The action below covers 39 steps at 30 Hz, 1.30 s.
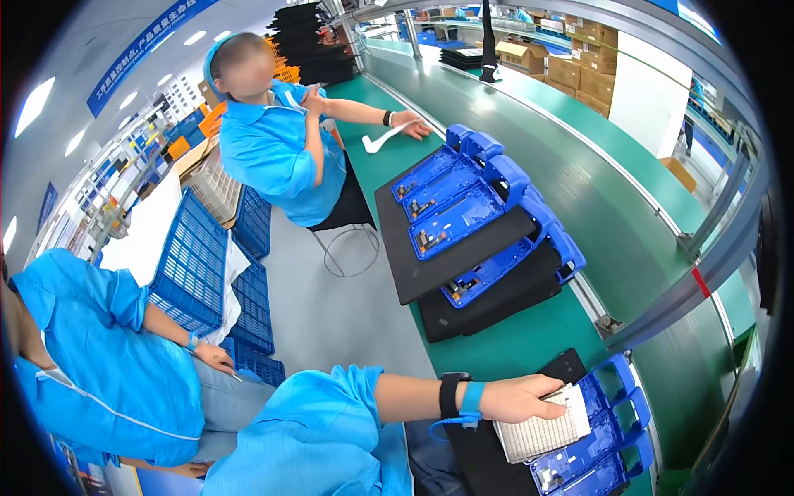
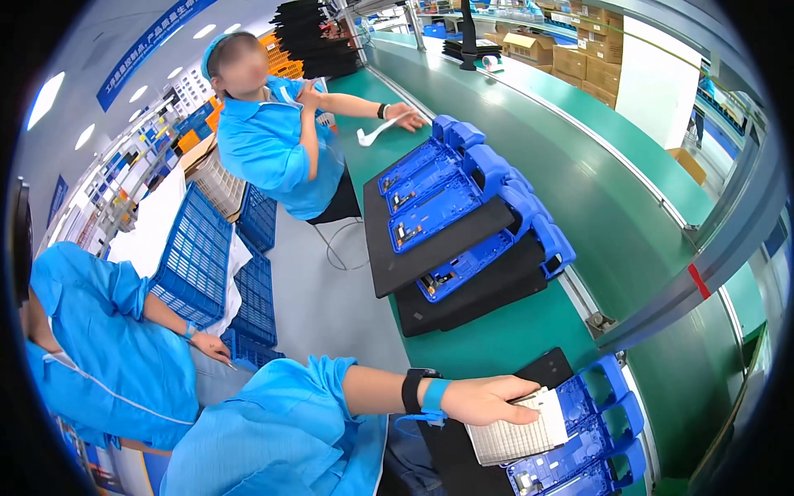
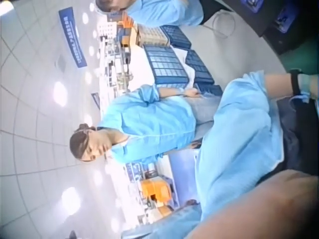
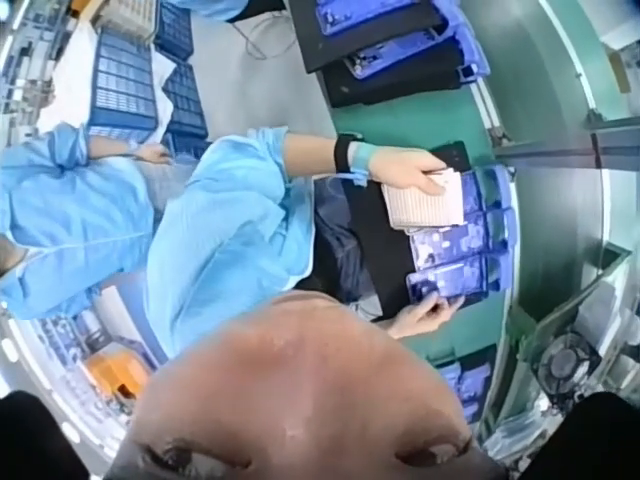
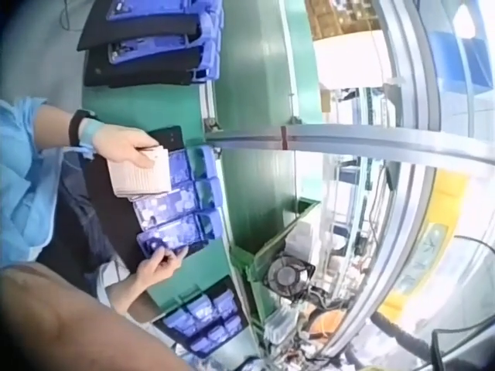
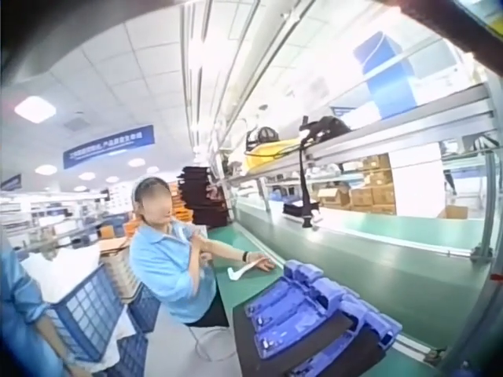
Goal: The person applies small adhesive pads or stickers by hand to the interior of blue plastic device housings.
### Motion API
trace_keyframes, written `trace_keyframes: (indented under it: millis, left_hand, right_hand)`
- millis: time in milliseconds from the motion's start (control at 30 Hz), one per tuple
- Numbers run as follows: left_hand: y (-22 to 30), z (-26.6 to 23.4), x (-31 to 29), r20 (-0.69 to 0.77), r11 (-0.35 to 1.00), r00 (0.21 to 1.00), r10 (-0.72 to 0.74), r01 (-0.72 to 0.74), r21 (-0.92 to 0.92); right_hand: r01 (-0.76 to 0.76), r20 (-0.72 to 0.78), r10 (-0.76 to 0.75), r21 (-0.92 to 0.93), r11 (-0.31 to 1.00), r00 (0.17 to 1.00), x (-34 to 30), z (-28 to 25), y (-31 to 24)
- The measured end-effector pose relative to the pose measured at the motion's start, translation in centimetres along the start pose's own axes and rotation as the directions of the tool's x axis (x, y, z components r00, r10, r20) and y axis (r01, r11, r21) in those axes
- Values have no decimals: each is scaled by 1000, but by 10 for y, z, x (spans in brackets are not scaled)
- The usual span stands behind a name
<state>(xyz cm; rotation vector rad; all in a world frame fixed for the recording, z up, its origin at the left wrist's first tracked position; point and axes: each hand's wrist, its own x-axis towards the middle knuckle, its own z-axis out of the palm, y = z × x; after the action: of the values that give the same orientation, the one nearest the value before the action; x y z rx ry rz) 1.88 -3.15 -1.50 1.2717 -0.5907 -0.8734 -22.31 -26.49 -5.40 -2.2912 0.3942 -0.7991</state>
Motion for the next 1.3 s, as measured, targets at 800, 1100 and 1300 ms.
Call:
trace_keyframes:
  millis: [800, 1100, 1300]
  left_hand:
    - [96, 22, 126, 422, 597, 902, -92, -289, 748]
    - [69, 26, 202, 352, 479, 795, -494, -88, 873]
    - [73, 26, 198, 419, 611, 758, -501, -33, 791]
  right_hand:
    - [-311, -142, 364, 295, 903, 921, 1, 11, -15]
    - [-347, -122, 380, 228, 910, 917, 7, 5, -19]
    - [-346, -141, 376, 199, 917, 916, 7, 7, -19]
